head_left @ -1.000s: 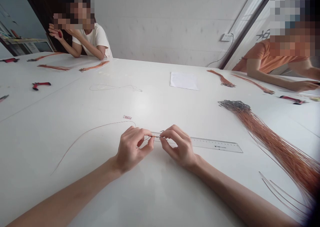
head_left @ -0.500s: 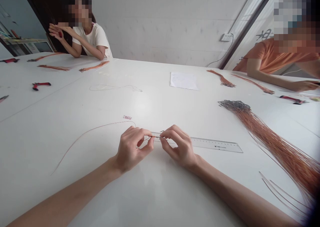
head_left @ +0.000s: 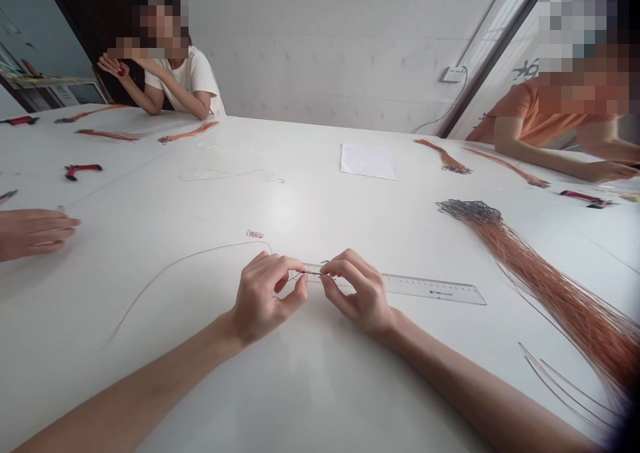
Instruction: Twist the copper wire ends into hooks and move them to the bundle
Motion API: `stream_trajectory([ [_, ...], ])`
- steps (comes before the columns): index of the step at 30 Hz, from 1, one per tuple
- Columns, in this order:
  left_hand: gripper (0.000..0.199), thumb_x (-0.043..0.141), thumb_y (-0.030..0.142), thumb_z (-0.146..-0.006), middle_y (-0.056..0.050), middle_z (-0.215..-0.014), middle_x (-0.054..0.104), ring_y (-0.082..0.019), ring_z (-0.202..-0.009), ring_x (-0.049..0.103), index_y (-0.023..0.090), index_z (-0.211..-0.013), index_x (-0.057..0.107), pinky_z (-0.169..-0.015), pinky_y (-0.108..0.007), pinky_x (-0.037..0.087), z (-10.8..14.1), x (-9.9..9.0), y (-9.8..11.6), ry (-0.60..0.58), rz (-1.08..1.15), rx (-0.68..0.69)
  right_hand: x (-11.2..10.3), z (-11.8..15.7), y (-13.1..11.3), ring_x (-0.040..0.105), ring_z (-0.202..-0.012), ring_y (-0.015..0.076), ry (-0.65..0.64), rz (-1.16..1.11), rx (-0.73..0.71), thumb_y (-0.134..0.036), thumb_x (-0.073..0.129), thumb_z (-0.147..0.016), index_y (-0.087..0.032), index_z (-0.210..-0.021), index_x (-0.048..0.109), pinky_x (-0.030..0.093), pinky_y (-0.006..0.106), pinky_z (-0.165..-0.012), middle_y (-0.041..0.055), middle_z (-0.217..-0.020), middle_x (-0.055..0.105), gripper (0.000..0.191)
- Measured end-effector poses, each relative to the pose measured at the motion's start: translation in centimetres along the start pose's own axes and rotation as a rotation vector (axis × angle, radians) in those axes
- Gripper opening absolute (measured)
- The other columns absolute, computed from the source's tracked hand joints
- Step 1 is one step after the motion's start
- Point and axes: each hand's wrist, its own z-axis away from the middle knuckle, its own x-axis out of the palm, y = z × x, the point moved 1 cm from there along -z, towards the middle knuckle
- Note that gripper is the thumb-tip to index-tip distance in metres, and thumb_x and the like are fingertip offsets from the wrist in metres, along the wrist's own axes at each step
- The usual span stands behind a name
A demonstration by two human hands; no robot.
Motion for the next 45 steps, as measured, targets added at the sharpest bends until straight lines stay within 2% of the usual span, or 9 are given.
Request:
stream_trajectory([
  [45, 0.011, 0.056, 0.011, -0.079, 0.008, -0.049, 0.035, -0.007, -0.046, 0.035, 0.018, -0.071, 0.053, -0.049, -0.020, 0.034, 0.09, 0.02, -0.07, -0.006, 0.003, -0.004, 0.03, -0.08, -0.05, 0.045, -0.058, 0.0104, 0.000, 0.014, -0.011, -0.005, 0.051, -0.081, -0.019, -0.081, 0.050, 0.039, 0.024, -0.050, 0.0003, -0.064, 0.053, 0.014],
])
